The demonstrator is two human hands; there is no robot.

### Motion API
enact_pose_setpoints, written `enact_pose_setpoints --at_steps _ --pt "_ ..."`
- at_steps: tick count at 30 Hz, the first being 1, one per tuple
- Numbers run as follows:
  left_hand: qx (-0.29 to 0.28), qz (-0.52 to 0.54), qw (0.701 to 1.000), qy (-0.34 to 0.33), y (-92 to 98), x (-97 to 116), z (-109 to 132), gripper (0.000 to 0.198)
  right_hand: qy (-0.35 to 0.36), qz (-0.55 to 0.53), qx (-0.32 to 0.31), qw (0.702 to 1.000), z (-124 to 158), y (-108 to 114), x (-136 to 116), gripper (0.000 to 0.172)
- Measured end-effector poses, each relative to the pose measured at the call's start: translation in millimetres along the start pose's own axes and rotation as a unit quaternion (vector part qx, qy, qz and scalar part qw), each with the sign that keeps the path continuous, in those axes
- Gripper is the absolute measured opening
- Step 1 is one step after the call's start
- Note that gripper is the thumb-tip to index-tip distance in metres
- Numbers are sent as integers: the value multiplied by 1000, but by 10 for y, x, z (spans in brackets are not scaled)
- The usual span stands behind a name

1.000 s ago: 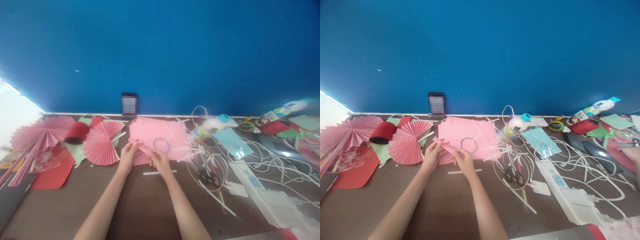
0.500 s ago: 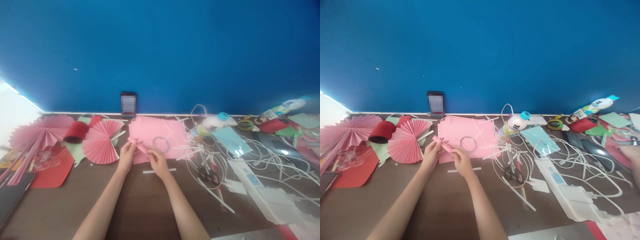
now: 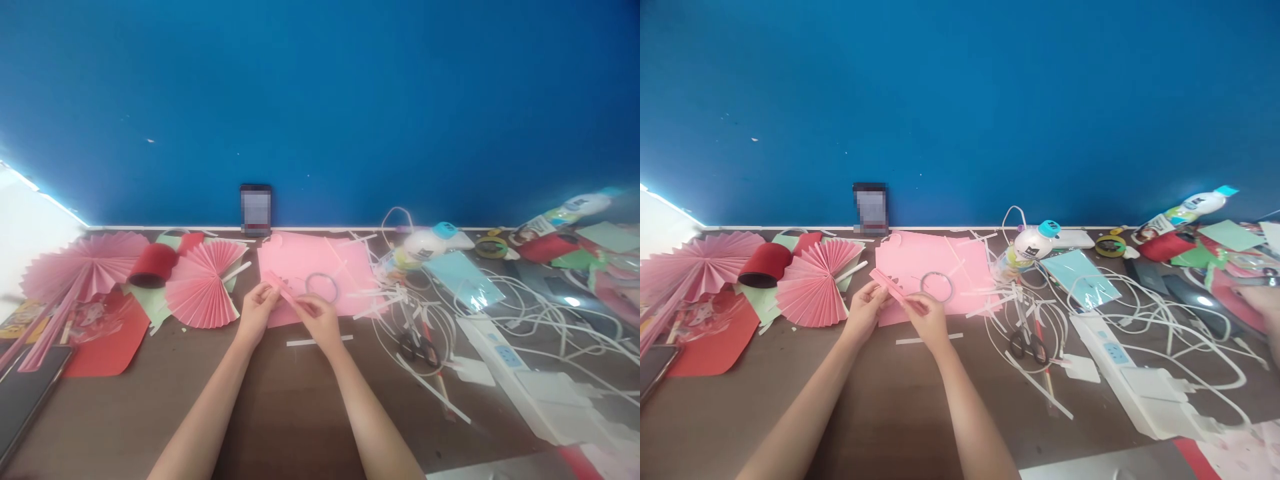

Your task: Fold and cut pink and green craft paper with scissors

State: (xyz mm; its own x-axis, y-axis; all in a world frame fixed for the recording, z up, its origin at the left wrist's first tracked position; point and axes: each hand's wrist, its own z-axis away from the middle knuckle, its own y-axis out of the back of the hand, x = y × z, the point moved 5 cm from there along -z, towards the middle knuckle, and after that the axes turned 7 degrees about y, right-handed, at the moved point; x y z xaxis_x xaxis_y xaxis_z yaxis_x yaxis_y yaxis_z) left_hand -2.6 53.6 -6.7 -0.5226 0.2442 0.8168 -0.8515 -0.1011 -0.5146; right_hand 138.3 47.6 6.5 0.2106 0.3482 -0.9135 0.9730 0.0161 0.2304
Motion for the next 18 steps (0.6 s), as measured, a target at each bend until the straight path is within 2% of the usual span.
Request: enact_pose_setpoints --at_steps 7,18 --pt "14 -46 998 -28 -2 33 28 29 25 -5 6 1000 -13 8 -61 11" --pt "-4 -4 1000 -13 -29 48 36 26 48 21 24 998 -12 20 -54 9"
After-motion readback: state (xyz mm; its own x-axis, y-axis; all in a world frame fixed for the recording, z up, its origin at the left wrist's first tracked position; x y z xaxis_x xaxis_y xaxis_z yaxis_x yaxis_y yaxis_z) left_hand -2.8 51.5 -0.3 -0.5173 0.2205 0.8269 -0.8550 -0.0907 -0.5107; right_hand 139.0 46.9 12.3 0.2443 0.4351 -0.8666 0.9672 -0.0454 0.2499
